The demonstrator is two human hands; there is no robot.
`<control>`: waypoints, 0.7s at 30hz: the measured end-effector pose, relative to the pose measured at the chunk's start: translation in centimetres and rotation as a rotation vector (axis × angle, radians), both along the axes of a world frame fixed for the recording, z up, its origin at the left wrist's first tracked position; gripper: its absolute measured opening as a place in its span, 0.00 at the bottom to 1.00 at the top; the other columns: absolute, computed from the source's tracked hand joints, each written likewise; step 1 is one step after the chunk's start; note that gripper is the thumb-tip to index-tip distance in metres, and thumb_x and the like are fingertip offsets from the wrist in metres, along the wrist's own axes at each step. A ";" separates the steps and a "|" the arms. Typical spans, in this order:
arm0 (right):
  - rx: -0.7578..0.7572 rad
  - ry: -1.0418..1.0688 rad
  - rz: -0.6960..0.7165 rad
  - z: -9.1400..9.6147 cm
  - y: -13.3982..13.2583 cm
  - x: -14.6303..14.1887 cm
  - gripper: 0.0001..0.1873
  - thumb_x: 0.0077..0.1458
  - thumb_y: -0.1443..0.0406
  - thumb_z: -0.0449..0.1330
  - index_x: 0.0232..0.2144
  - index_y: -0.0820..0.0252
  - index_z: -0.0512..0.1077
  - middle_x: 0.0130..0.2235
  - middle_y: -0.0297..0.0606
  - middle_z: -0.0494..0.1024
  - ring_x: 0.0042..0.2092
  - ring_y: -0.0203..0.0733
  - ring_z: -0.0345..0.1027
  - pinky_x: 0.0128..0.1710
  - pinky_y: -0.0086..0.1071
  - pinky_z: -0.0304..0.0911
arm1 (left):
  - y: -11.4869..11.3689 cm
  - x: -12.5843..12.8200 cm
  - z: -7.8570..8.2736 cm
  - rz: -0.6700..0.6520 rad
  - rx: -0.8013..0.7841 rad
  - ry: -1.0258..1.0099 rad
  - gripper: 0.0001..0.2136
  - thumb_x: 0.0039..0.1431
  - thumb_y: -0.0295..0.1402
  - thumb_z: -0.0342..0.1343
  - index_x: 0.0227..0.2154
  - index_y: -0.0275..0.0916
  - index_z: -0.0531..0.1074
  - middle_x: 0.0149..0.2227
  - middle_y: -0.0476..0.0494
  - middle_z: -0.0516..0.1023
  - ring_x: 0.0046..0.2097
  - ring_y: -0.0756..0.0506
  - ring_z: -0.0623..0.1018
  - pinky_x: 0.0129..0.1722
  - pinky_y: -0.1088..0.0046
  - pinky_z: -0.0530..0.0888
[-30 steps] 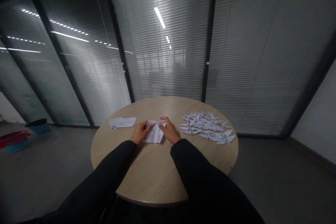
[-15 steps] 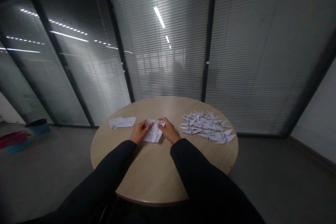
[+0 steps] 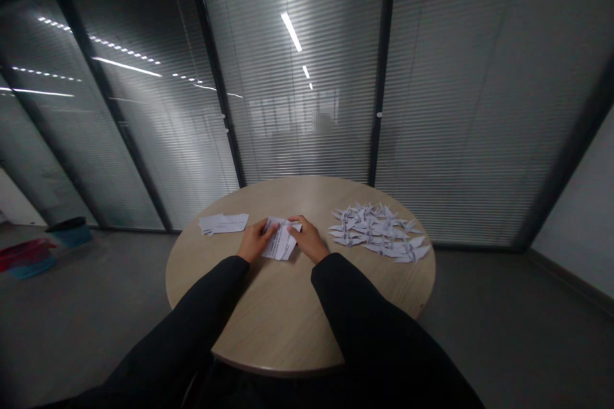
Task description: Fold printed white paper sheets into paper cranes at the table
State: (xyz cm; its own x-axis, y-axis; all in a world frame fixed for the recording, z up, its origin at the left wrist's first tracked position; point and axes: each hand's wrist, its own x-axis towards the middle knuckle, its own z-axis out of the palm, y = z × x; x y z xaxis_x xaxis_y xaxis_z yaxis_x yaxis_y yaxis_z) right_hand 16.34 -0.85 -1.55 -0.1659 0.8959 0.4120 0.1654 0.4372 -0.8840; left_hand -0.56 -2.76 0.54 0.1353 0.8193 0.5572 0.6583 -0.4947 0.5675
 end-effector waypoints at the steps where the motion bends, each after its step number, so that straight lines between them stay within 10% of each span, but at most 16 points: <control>1: 0.004 0.005 0.005 0.0 -0.1 0.0 0.15 0.48 0.60 0.57 0.40 0.58 0.67 0.30 0.33 0.73 0.29 0.36 0.66 0.28 0.28 0.60 | 0.1 0.0 0.0 -0.005 -0.006 -0.006 0.17 0.57 0.45 0.45 0.22 0.36 0.65 0.18 0.52 0.63 0.22 0.52 0.62 0.23 0.76 0.55; 21: 0.014 0.092 -0.003 -0.1 0.3 0.0 0.18 0.46 0.65 0.59 0.42 0.57 0.65 0.28 0.31 0.74 0.28 0.35 0.68 0.28 0.29 0.63 | 1.3 -0.2 -1.0 -0.118 -0.163 -0.339 0.17 0.51 0.46 0.53 0.27 0.33 0.73 0.22 0.46 0.72 0.24 0.50 0.68 0.21 0.77 0.60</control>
